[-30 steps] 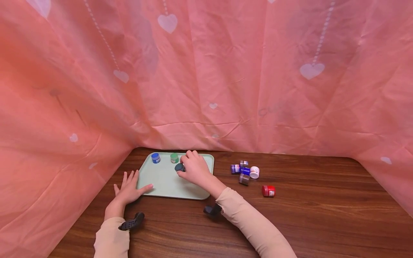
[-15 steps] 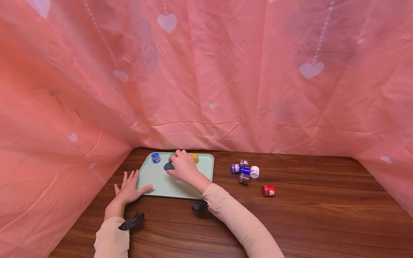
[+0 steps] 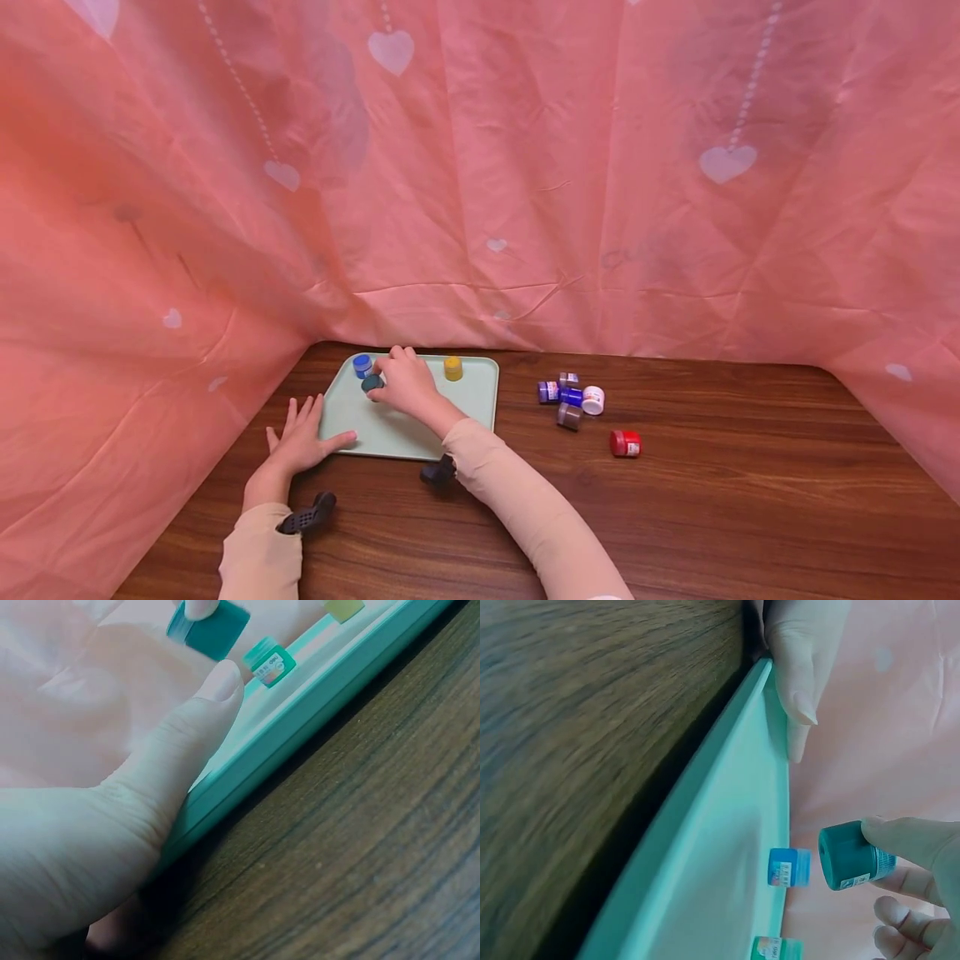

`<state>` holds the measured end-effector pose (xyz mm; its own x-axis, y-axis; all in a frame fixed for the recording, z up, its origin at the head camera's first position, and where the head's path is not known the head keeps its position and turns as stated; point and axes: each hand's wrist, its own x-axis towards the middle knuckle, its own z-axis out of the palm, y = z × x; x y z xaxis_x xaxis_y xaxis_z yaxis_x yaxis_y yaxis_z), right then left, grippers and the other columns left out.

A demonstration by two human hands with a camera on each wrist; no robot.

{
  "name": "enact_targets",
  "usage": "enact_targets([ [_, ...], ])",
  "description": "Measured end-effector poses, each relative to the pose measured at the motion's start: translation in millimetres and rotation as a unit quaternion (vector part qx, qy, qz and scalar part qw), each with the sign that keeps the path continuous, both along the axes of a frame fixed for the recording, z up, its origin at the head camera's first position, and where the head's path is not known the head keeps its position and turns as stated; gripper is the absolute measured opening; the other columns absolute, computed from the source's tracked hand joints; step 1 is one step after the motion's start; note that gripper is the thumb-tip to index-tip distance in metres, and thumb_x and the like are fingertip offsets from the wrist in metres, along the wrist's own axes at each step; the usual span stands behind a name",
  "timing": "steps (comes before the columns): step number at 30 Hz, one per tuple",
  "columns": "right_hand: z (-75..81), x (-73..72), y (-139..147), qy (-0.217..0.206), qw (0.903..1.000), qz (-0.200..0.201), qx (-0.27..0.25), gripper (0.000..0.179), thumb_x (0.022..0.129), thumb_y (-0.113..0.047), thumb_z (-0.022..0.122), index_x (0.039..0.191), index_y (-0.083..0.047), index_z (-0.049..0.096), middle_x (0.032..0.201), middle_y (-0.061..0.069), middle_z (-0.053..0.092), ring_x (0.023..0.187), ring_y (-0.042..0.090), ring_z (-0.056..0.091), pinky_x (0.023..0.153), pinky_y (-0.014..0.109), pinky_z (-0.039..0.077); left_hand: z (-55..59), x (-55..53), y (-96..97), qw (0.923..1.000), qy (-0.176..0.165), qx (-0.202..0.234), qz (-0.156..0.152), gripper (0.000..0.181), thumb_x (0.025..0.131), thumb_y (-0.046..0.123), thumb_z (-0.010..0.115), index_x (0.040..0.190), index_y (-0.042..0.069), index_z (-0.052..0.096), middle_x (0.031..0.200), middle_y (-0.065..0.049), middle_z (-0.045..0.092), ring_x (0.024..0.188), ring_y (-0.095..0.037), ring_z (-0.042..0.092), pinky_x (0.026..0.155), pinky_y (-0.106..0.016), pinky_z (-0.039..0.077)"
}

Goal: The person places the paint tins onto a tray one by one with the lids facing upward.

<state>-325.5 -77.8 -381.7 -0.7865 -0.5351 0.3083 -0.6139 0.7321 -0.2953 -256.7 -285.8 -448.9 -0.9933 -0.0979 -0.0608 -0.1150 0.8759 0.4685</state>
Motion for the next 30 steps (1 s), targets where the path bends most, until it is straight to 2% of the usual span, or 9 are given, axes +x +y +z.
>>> enact_targets([
  [7,-10.1,-7.7,-13.6,-0.019,0.9998,0.001,0.002,0.037,0.079,-0.04,0.079,0.109,-0.02,0.071,0.104,0.005,0.06,0.098,0.022,0.054,0.081,0.033,0.048,-1.5,-0.2,-1.2,1.0,0.001,-0.004,-0.002,0.122,0.076,0.078,0.058,0.156,0.003,0.006,0.162,-0.025,0.004,0.149,-0.043,-0.015,0.106,-0.078,-0.012],
  [15,-18.6,-11.6,-27.6,-0.02,0.9997,0.006,0.011,0.036,0.078,-0.042,0.08,0.106,-0.021,0.071,0.098,0.0,0.065,0.095,0.018,0.058,0.082,0.031,0.048,-1.0,1.0,-2.4,1.0,0.003,-0.007,-0.004,0.121,0.076,0.078,0.058,0.157,0.003,0.006,0.162,-0.026,0.005,0.15,-0.043,-0.013,0.106,-0.078,-0.01],
  [30,-29.1,-11.2,-42.6,-0.053,0.9986,-0.005,-0.005,0.032,0.079,-0.042,0.079,0.103,-0.021,0.071,0.098,0.002,0.062,0.092,0.019,0.057,0.071,0.026,0.047,-0.2,2.7,-1.3,1.0,0.003,0.002,-0.003,0.12,0.077,0.077,0.058,0.157,0.005,0.006,0.162,-0.026,0.005,0.15,-0.043,-0.014,0.106,-0.078,-0.011],
])
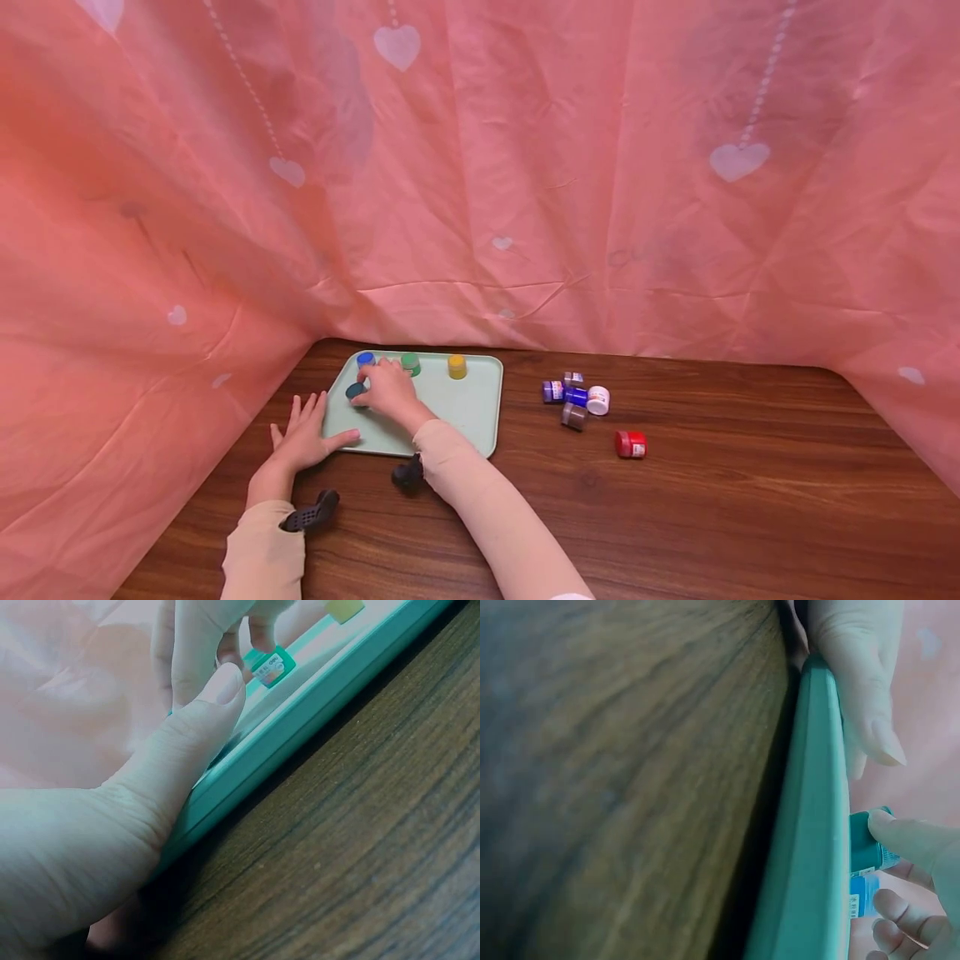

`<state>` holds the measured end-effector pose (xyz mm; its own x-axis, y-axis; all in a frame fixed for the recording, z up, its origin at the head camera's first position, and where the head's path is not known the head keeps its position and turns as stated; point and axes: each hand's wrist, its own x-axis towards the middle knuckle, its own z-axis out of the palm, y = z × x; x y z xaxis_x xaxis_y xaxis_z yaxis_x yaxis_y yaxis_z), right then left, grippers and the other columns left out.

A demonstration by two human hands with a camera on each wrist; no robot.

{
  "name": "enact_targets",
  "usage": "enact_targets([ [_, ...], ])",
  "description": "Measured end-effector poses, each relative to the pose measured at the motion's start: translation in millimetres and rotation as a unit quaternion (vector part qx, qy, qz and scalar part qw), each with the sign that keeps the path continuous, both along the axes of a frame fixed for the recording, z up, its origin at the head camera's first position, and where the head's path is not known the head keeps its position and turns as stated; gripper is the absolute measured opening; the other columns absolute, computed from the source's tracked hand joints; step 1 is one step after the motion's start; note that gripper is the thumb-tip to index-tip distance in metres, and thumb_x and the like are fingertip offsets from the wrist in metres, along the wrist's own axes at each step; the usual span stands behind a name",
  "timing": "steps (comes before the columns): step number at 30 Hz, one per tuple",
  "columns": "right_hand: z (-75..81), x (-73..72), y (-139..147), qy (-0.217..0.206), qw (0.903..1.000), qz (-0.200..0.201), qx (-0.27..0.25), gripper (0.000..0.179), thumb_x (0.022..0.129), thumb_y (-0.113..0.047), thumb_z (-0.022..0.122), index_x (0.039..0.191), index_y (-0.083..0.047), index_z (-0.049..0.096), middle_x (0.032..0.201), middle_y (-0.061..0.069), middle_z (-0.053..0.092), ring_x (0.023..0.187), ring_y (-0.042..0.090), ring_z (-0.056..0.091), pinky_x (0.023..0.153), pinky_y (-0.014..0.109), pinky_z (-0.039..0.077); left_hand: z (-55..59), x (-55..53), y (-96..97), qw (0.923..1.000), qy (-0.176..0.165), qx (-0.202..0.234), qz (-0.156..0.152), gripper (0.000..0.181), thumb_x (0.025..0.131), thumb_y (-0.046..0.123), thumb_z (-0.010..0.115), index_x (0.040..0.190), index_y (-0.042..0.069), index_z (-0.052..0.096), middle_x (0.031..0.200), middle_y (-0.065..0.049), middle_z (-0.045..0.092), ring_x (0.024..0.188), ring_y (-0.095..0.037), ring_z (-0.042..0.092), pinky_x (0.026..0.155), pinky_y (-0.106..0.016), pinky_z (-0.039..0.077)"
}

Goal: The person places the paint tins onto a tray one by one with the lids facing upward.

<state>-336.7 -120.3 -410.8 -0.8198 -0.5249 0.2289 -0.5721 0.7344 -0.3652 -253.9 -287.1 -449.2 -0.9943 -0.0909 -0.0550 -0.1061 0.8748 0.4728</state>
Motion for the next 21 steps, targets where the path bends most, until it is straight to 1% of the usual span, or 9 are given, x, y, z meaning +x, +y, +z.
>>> enact_targets([
  [3,-2.2,-1.4,-1.6,-0.005,1.0,0.001,-0.003,0.031,0.08,-0.041,0.078,0.103,-0.021,0.071,0.098,0.003,0.063,0.091,0.018,0.057,0.07,0.026,0.046,0.2,1.1,1.0,1.0,0.0,0.001,0.0,0.12,0.077,0.077,0.059,0.157,0.004,0.007,0.162,-0.026,0.005,0.15,-0.043,-0.013,0.106,-0.078,-0.011],
  [7,-3.7,-3.3,-3.1,-0.008,0.9999,0.001,-0.008,0.031,0.081,-0.04,0.078,0.104,-0.021,0.072,0.099,0.003,0.064,0.092,0.02,0.059,0.071,0.027,0.048,0.6,2.7,2.7,1.0,-0.003,0.001,0.0,0.119,0.077,0.077,0.059,0.157,0.004,0.007,0.162,-0.026,0.006,0.15,-0.043,-0.013,0.106,-0.078,-0.01],
  [13,-3.3,-5.3,-4.6,-0.011,0.9998,-0.016,-0.008,0.032,0.079,-0.038,0.08,0.105,-0.021,0.074,0.102,0.005,0.066,0.096,0.025,0.06,0.074,0.033,0.051,1.4,3.8,4.1,1.0,0.001,0.002,0.002,0.118,0.077,0.075,0.06,0.156,0.003,0.009,0.162,-0.026,0.007,0.15,-0.044,-0.012,0.106,-0.078,-0.008],
  [18,-2.5,-7.4,-8.1,-0.001,0.9999,-0.014,0.002,0.031,0.08,-0.039,0.08,0.105,-0.021,0.074,0.101,0.004,0.067,0.097,0.023,0.061,0.075,0.034,0.051,2.2,2.9,2.7,1.0,-0.002,0.002,0.003,0.119,0.077,0.075,0.06,0.157,0.004,0.008,0.162,-0.025,0.006,0.15,-0.043,-0.012,0.106,-0.078,-0.009],
  [21,-1.9,-9.2,-11.0,0.004,0.9998,-0.014,0.01,0.031,0.08,-0.04,0.079,0.105,-0.021,0.074,0.102,0.003,0.068,0.098,0.023,0.061,0.078,0.035,0.052,2.9,1.8,1.4,1.0,-0.001,0.002,0.003,0.119,0.077,0.076,0.06,0.157,0.005,0.007,0.163,-0.025,0.006,0.15,-0.043,-0.013,0.106,-0.078,-0.01],
])
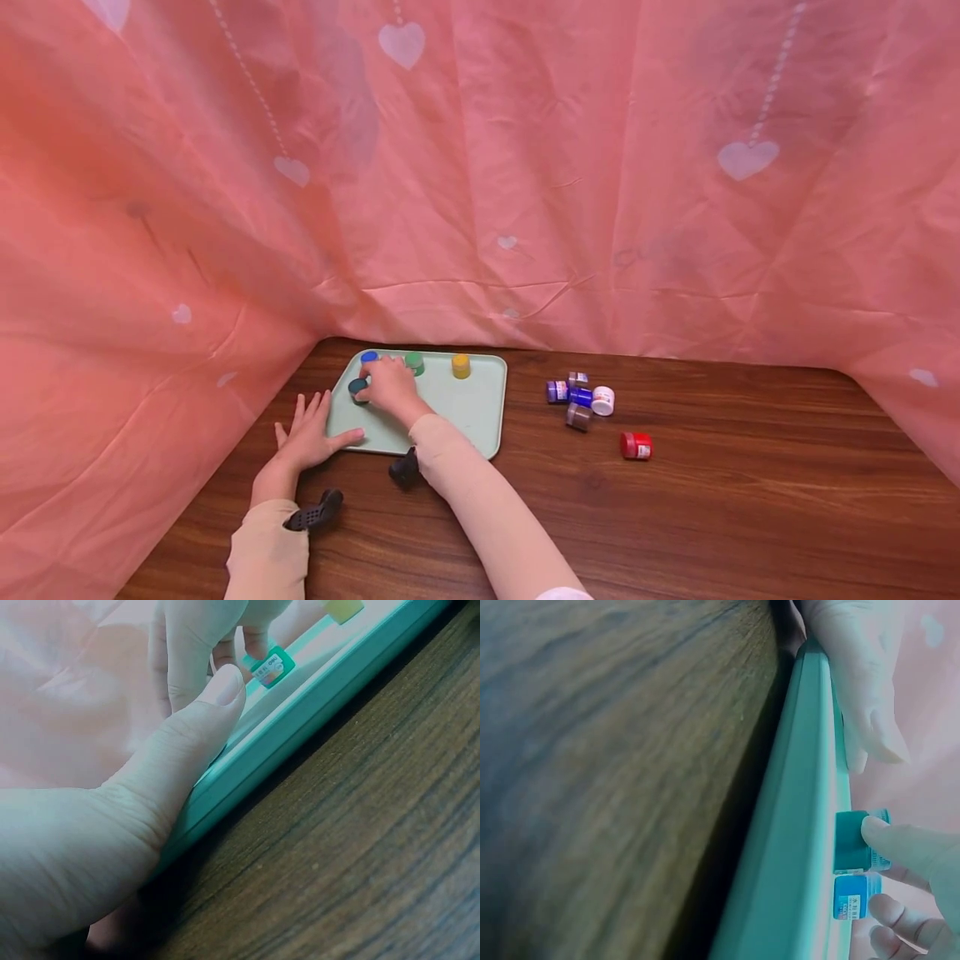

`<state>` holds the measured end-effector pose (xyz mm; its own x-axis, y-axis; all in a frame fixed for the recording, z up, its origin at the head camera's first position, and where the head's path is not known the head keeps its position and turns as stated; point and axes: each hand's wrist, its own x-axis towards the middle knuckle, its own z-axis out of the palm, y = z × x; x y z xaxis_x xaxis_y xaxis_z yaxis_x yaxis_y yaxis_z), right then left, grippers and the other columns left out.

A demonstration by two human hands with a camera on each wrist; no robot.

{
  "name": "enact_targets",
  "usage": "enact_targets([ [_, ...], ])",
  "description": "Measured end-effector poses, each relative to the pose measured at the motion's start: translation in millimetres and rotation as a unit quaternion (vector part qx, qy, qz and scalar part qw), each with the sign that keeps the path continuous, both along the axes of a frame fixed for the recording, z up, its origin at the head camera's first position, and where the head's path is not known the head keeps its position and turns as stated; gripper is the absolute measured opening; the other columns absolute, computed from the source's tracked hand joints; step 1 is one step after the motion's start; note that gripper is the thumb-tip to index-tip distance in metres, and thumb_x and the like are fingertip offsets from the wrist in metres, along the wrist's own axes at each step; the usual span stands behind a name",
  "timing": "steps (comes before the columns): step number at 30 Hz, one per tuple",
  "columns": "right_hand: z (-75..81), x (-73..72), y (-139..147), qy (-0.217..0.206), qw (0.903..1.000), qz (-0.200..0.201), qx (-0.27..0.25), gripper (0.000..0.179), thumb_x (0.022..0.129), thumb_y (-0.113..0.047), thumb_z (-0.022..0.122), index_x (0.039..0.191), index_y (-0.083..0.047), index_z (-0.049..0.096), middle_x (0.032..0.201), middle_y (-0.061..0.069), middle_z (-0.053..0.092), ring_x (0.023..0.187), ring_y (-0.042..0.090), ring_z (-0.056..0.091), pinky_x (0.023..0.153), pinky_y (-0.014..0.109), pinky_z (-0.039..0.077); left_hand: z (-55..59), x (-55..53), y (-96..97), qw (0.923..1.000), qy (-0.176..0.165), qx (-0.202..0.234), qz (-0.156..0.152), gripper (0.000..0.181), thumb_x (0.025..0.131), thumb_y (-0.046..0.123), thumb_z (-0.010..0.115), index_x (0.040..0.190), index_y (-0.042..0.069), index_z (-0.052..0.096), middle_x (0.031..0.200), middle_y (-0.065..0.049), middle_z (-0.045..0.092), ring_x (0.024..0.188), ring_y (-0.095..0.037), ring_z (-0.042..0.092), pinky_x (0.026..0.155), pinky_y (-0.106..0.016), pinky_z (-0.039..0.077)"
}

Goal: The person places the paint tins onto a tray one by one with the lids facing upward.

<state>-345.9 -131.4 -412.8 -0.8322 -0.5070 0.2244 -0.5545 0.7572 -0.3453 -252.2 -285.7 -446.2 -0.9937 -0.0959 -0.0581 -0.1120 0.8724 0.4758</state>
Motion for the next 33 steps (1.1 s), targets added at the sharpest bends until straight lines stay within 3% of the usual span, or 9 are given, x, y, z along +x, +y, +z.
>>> enact_targets([
  [14,-3.2,-5.0,-9.2,0.01,0.9997,-0.013,0.017,0.032,0.08,-0.044,0.078,0.104,-0.024,0.072,0.103,0.001,0.07,0.099,0.023,0.062,0.081,0.037,0.052,-2.4,-2.3,-1.2,1.0,0.007,-0.006,0.002,0.121,0.076,0.077,0.06,0.157,0.004,0.008,0.162,-0.026,0.008,0.15,-0.043,-0.011,0.106,-0.078,-0.009],
  [25,2.4,6.6,1.6,0.002,0.9994,-0.003,0.036,0.046,0.082,-0.048,0.075,0.12,-0.023,0.067,0.118,0.004,0.066,0.107,0.026,0.058,0.088,0.04,0.05,-1.5,-1.6,-0.7,1.0,0.003,-0.005,0.002,0.121,0.076,0.077,0.06,0.156,0.003,0.008,0.162,-0.025,0.007,0.15,-0.043,-0.012,0.106,-0.078,-0.009],
  [33,10.3,13.6,18.6,0.0,0.9996,0.014,0.026,0.048,0.083,-0.048,0.073,0.122,-0.022,0.066,0.117,0.003,0.066,0.107,0.024,0.058,0.089,0.038,0.05,0.0,-0.2,-0.3,0.9999,0.001,-0.01,0.003,0.12,0.076,0.077,0.059,0.156,0.003,0.008,0.162,-0.026,0.008,0.15,-0.044,-0.012,0.106,-0.078,-0.009],
])
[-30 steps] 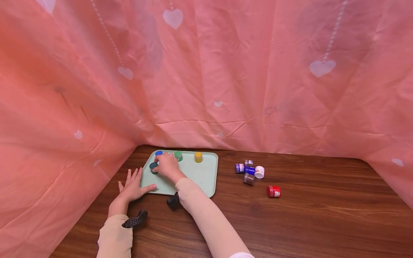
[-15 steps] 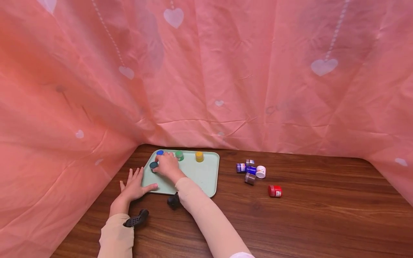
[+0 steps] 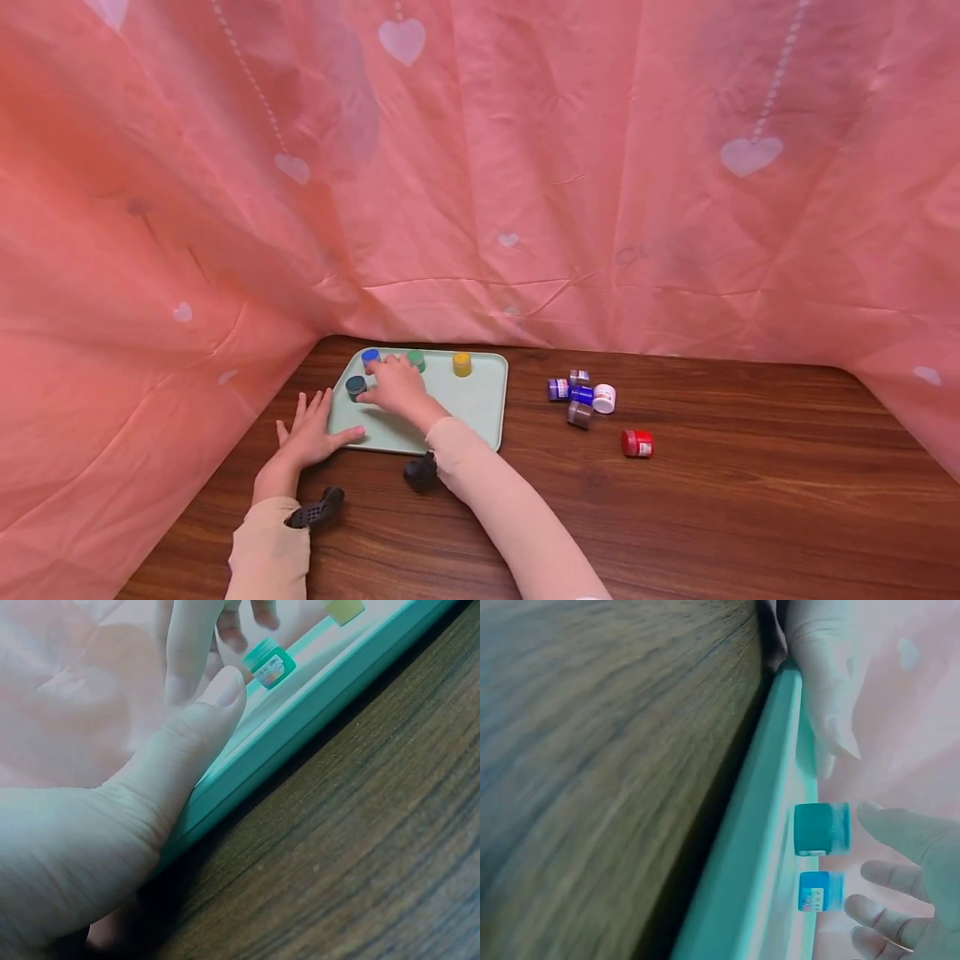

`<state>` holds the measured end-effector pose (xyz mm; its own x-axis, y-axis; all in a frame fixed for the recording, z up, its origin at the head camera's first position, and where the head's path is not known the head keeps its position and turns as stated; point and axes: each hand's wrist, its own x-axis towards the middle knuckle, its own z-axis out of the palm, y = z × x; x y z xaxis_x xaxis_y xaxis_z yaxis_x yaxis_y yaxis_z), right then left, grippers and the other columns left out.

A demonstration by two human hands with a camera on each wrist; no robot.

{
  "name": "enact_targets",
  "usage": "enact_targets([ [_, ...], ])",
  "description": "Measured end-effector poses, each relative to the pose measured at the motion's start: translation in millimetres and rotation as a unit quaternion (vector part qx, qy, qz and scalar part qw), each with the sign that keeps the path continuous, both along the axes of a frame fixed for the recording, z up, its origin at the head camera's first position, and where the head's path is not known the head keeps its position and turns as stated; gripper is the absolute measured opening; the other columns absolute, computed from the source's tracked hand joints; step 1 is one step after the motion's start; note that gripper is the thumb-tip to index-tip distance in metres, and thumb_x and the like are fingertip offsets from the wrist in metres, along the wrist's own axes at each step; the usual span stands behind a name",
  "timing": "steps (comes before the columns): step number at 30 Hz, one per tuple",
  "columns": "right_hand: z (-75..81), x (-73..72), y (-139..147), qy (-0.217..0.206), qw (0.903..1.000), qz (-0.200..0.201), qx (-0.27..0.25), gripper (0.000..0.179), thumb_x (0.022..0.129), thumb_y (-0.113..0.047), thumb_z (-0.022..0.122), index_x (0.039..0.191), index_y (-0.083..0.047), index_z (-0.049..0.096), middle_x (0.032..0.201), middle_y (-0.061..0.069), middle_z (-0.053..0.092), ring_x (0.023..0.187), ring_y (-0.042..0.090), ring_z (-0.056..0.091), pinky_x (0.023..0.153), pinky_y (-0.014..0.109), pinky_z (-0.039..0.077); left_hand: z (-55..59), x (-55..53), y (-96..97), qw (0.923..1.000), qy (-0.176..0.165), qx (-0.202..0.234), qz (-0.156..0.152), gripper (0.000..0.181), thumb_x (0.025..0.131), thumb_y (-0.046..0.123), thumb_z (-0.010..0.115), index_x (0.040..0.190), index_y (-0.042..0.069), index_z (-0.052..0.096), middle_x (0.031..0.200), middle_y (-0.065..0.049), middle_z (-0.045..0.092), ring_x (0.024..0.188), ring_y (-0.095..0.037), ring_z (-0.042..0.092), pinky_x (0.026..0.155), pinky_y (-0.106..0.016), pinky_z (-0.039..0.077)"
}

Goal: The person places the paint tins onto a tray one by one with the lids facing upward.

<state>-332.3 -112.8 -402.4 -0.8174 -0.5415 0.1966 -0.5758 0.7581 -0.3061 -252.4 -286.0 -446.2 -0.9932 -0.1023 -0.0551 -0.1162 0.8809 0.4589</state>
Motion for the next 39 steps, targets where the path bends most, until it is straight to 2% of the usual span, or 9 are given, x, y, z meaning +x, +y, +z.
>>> enact_targets([
  [4,4.2,2.6,10.6,-0.005,0.9998,0.009,-0.016,0.047,0.084,-0.046,0.073,0.124,-0.021,0.066,0.117,0.004,0.066,0.108,0.023,0.058,0.09,0.038,0.05,0.7,0.2,0.1,1.0,0.0,0.001,0.001,0.121,0.076,0.076,0.06,0.156,0.002,0.008,0.162,-0.026,0.008,0.15,-0.044,-0.012,0.106,-0.078,-0.009],
  [13,10.5,8.3,37.8,-0.008,0.9981,0.024,-0.055,0.044,0.084,-0.041,0.074,0.12,-0.017,0.067,0.11,0.007,0.065,0.103,0.025,0.058,0.084,0.039,0.049,0.0,-0.7,0.5,1.0,-0.001,0.0,0.004,0.121,0.076,0.077,0.06,0.156,0.003,0.008,0.162,-0.025,0.008,0.15,-0.044,-0.012,0.106,-0.078,-0.009],
  [18,14.2,13.4,53.9,-0.003,0.9974,0.029,-0.065,0.044,0.083,-0.04,0.075,0.119,-0.015,0.067,0.111,0.009,0.065,0.105,0.026,0.056,0.088,0.04,0.047,1.4,0.1,1.7,1.0,-0.004,0.006,0.003,0.121,0.076,0.076,0.061,0.156,0.002,0.008,0.162,-0.026,0.007,0.15,-0.044,-0.012,0.107,-0.077,-0.01],
  [24,15.3,19.0,69.6,0.014,0.9977,0.036,-0.056,0.045,0.083,-0.039,0.075,0.119,-0.013,0.067,0.114,0.009,0.065,0.108,0.028,0.056,0.093,0.043,0.046,3.1,1.3,1.7,0.9999,-0.006,0.009,0.004,0.119,0.077,0.074,0.062,0.156,0.002,0.008,0.162,-0.026,0.007,0.15,-0.044,-0.012,0.107,-0.077,-0.01],
  [29,13.5,27.1,82.8,0.024,0.9977,0.044,-0.045,0.044,0.082,-0.038,0.076,0.118,-0.014,0.068,0.113,0.01,0.064,0.105,0.028,0.055,0.089,0.042,0.047,2.9,1.9,1.0,0.9999,-0.006,0.01,0.006,0.119,0.077,0.074,0.062,0.156,0.002,0.009,0.162,-0.026,0.007,0.149,-0.044,-0.013,0.107,-0.077,-0.011],
  [39,11.5,44.1,115.8,0.074,0.9942,0.066,-0.043,0.043,0.081,-0.036,0.078,0.115,-0.012,0.069,0.104,0.006,0.063,0.102,0.026,0.054,0.081,0.042,0.046,2.4,1.7,0.7,0.9999,-0.008,0.014,0.006,0.119,0.076,0.074,0.062,0.156,0.003,0.008,0.162,-0.025,0.007,0.15,-0.044,-0.013,0.107,-0.077,-0.011],
])
